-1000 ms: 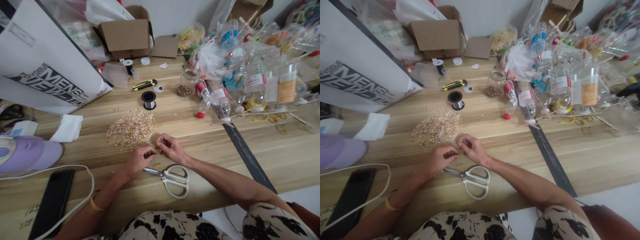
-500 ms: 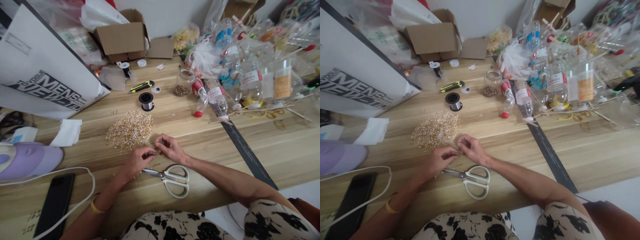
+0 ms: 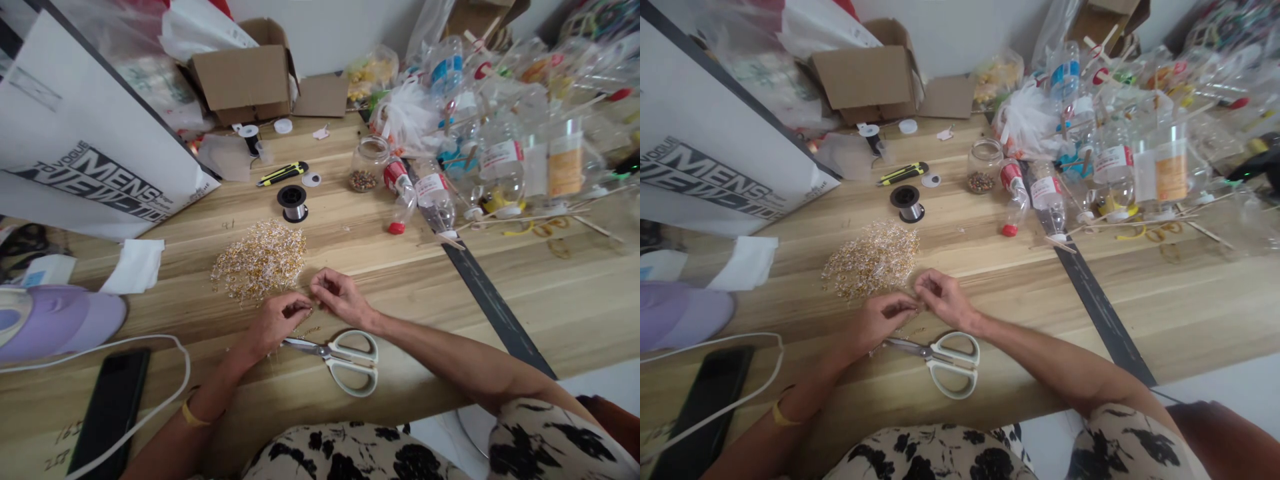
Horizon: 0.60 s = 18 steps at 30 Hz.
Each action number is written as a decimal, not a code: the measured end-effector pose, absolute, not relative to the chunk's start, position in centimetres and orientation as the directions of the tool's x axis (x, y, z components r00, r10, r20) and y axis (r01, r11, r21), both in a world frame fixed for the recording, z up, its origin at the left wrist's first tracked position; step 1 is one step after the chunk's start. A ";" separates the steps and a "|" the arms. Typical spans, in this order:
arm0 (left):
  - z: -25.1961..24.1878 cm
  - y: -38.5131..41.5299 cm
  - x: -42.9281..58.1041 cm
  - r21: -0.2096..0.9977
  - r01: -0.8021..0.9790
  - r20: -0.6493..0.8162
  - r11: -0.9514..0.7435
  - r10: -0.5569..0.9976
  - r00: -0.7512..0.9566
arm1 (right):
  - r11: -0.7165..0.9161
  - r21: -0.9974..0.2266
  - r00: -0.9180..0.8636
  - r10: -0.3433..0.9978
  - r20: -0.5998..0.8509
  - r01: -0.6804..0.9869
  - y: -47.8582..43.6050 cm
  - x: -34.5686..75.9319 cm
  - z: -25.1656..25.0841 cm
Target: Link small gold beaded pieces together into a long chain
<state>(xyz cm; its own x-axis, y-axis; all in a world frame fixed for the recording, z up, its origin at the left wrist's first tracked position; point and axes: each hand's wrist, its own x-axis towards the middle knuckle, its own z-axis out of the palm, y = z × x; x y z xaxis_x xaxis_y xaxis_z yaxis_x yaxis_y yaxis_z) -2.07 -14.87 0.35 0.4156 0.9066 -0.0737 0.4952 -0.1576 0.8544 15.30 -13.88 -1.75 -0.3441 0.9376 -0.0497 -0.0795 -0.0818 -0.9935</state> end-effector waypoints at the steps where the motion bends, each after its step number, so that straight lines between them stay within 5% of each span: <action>1: 0.4 -14.9 -2.1 0.847 0.503 -0.061 -0.173 0.908 0.415 | -0.084 -0.993 -0.343 0.938 -0.053 -0.077 -13.9 15.3 -1.7; 14: 0.3 -14.9 -2.6 0.730 0.486 0.138 -0.481 0.799 0.585 | 0.008 -1.000 -0.371 0.929 0.006 0.004 -14.3 15.3 -2.4; 18: 1.7 -13.9 -4.4 0.717 0.539 0.127 -0.441 0.844 0.522 | 0.073 -0.995 -0.395 0.918 0.041 0.066 -14.3 15.3 -2.5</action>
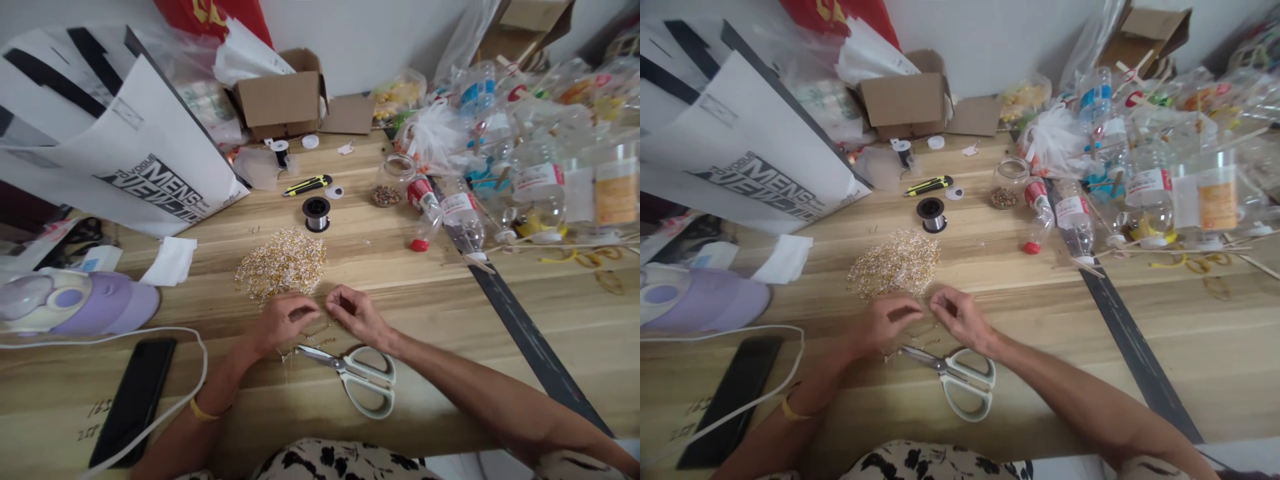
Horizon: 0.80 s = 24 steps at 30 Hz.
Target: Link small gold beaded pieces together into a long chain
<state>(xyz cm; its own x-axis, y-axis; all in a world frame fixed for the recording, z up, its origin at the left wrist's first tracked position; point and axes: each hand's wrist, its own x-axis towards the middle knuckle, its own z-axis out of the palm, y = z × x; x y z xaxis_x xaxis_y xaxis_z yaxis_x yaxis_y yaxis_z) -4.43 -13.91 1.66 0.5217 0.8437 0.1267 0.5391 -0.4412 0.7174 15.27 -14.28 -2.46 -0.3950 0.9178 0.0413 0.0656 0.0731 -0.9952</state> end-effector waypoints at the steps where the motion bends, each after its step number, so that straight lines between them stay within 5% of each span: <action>1: 1.9 -13.6 -5.1 0.708 0.573 0.136 -0.412 0.876 0.462 | 0.079 -0.994 -0.402 0.915 0.041 0.079 -14.3 15.3 -2.4; 5: 1.6 -12.2 -7.5 0.622 0.705 0.208 -0.341 0.940 0.271 | 0.090 -0.989 -0.419 0.908 0.032 0.119 -14.3 15.3 -2.3; 14: 0.9 -11.8 -8.1 0.405 0.748 0.239 -0.526 0.850 0.469 | 0.113 -0.981 -0.429 0.903 0.035 0.160 -14.3 15.3 -2.2; 24: 0.6 -12.0 -7.9 0.226 0.805 0.174 -0.548 0.836 0.521 | 0.147 -0.974 -0.458 0.887 0.051 0.175 -14.5 15.1 -1.9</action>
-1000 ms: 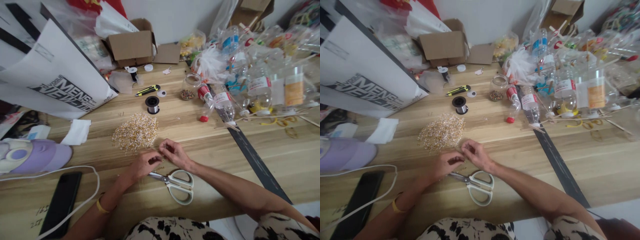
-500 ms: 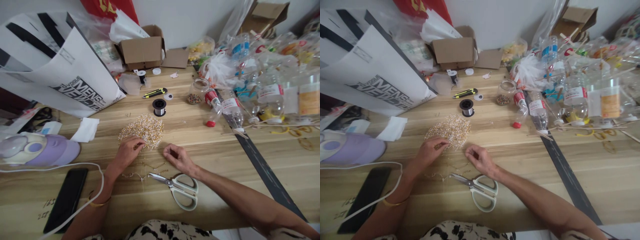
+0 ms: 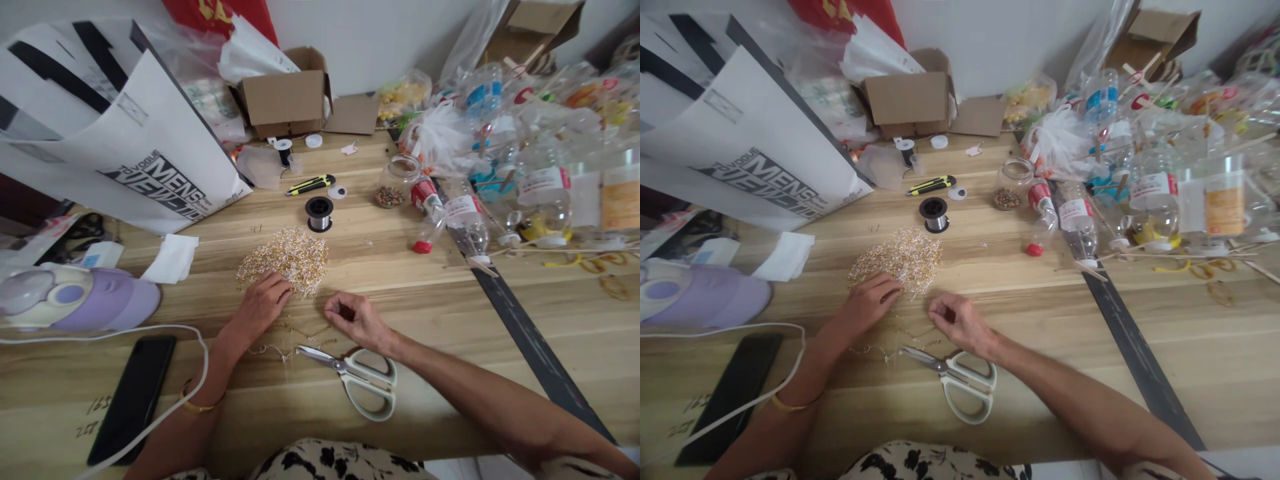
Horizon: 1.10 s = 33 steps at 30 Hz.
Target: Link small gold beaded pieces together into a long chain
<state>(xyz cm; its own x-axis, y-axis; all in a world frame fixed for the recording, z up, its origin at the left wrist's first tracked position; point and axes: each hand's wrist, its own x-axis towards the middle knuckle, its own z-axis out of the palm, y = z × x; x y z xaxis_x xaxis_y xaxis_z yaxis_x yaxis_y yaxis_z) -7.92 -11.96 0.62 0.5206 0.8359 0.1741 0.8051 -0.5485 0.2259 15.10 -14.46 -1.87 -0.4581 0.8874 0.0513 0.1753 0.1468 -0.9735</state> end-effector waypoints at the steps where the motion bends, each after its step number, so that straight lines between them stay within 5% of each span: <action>1: 0.6 -12.0 -7.9 0.220 0.806 0.174 -0.549 0.835 0.522 | 0.156 -0.972 -0.462 0.885 0.058 0.176 -14.5 15.1 -1.9; 33: -0.5 -11.7 -7.0 0.150 0.828 0.226 -0.541 0.834 0.504 | 0.299 -0.923 -0.506 0.850 0.143 0.241 -14.4 15.2 -2.0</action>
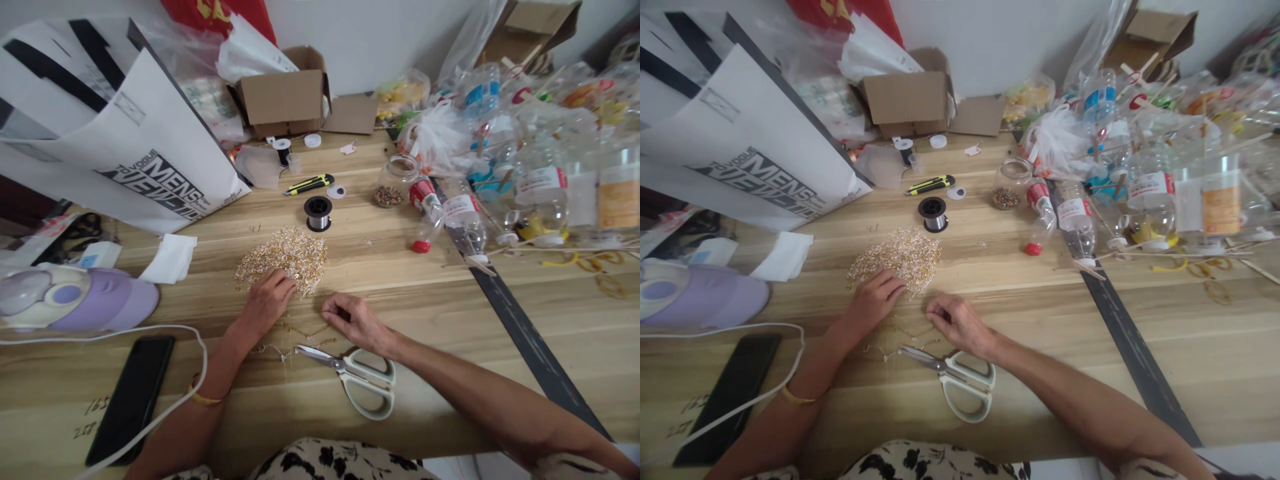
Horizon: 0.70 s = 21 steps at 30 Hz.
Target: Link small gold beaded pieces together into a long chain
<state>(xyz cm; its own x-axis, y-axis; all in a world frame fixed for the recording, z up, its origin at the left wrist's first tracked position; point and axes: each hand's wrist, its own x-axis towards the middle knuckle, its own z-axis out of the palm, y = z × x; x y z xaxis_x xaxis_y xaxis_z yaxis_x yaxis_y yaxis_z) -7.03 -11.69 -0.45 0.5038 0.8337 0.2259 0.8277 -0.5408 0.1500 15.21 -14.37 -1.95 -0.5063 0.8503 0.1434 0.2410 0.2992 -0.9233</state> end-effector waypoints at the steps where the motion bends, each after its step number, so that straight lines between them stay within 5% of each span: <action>1: -0.4 -11.7 -7.0 0.149 0.827 0.229 -0.542 0.833 0.504 | 0.299 -0.923 -0.505 0.851 0.143 0.242 -14.4 15.2 -1.9; 21: -0.6 -11.2 -6.8 0.151 0.808 0.249 -0.570 0.813 0.527 | 0.254 -0.935 -0.505 0.857 0.098 0.248 -14.3 15.3 -2.0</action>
<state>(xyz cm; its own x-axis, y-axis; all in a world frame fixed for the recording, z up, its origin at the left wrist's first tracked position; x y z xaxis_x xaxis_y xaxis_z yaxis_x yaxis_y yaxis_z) -6.80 -11.25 -0.55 0.5268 0.8128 0.2485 0.8078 -0.5698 0.1511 15.33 -14.30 -2.04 -0.5054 0.8573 0.0984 0.2482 0.2537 -0.9349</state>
